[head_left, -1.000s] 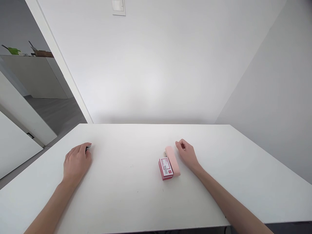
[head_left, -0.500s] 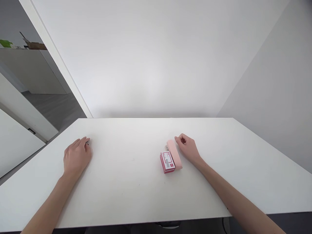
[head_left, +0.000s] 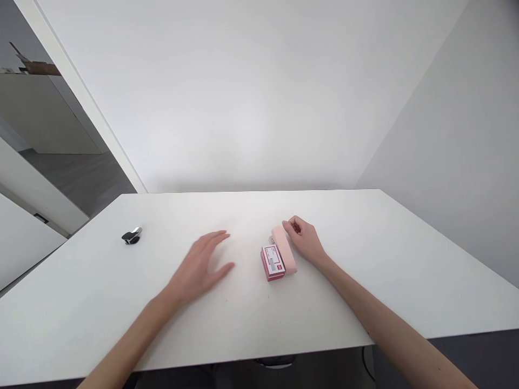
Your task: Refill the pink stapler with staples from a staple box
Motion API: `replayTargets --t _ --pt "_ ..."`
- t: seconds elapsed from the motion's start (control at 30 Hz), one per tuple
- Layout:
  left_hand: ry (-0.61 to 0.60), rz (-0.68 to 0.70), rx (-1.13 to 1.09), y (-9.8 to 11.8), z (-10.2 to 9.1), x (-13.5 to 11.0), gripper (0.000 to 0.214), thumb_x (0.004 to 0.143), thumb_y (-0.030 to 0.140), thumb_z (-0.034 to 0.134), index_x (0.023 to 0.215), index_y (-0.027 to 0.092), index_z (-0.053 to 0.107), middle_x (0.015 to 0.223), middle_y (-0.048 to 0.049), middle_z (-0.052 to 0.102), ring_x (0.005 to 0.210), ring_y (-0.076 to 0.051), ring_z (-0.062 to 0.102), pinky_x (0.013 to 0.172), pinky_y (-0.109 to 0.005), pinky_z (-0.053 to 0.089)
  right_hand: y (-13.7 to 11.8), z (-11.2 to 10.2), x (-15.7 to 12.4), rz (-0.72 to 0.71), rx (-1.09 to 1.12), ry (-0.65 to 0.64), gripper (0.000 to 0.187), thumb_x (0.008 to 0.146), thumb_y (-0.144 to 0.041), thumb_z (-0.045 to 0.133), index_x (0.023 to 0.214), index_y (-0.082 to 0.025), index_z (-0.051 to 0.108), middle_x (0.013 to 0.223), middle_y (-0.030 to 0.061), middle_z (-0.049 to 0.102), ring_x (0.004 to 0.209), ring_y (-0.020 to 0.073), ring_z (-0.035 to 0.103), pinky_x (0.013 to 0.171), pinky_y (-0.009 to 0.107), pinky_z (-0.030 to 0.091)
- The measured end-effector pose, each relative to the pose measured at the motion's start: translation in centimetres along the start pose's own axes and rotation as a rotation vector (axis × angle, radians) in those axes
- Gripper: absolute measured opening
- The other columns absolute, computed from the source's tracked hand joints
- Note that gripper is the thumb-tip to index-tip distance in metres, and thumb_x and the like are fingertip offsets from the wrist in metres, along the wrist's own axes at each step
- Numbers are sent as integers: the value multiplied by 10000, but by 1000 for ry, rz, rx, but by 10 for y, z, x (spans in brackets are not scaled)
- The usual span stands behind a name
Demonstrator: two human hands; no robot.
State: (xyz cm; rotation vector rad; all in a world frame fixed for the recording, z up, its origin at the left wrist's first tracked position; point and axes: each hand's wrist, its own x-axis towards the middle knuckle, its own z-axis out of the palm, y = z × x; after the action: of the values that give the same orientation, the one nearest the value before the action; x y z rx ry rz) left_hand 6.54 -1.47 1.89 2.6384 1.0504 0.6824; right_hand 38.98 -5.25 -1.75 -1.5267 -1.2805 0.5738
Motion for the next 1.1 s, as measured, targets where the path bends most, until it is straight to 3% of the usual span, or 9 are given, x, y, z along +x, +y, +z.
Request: replayTargets --t 0.1,0.2,0.33,0.47,0.67,0.9,1.1 --pt "-153 -26 -112 40 15 13 871 855 654 732 1577 316 381 1602 -100 506 1475 -358 472 1179 -537 452 0 0 0 -5 -3 2 422 976 -584 566 732 -253 474 721 -24 520 679 171 463 637 308 405" --pt "-213 -90 -197 66 26 25 1103 748 656 824 1636 319 262 1591 -110 510 1477 -390 455 1161 -570 455 0 0 2 -3 -13 5 411 976 -566 569 731 -253 468 707 -29 515 665 167 459 629 308 400" --pt "-247 -134 -239 79 36 33 1200 707 552 872 1661 306 187 1512 -128 572 1424 -408 497 1137 -598 448 0 0 3 1 -10 4 398 980 -542 572 729 -252 467 701 -35 516 654 164 458 630 310 387" --pt "-224 -138 -263 78 45 33 1097 761 510 834 1644 282 225 1441 -129 626 1402 -390 524 1130 -581 452 1 -1 3 4 -10 -3 395 983 -536 573 729 -252 468 703 -37 512 657 166 462 640 315 384" --pt "-156 -224 -332 59 41 23 1028 794 564 804 1621 320 245 1400 -110 648 1319 -344 612 1088 -520 496 0 -2 1 18 -18 -9 411 985 -561 571 732 -252 473 712 -33 518 668 168 467 638 312 386" --pt "100 -413 -381 7 6 7 996 781 599 806 1579 325 277 1353 -96 691 1296 -318 644 1080 -500 504 0 -1 -3 22 -44 -13 431 976 -601 575 736 -249 503 724 -21 548 680 172 478 648 317 397" --pt "194 -522 -334 -31 -24 -17 995 767 647 802 1576 338 312 1358 -105 690 1303 -328 635 1102 -532 487 2 -2 -6 32 -69 -24 478 955 -670 570 739 -249 506 724 -8 568 675 178 477 623 317 392"
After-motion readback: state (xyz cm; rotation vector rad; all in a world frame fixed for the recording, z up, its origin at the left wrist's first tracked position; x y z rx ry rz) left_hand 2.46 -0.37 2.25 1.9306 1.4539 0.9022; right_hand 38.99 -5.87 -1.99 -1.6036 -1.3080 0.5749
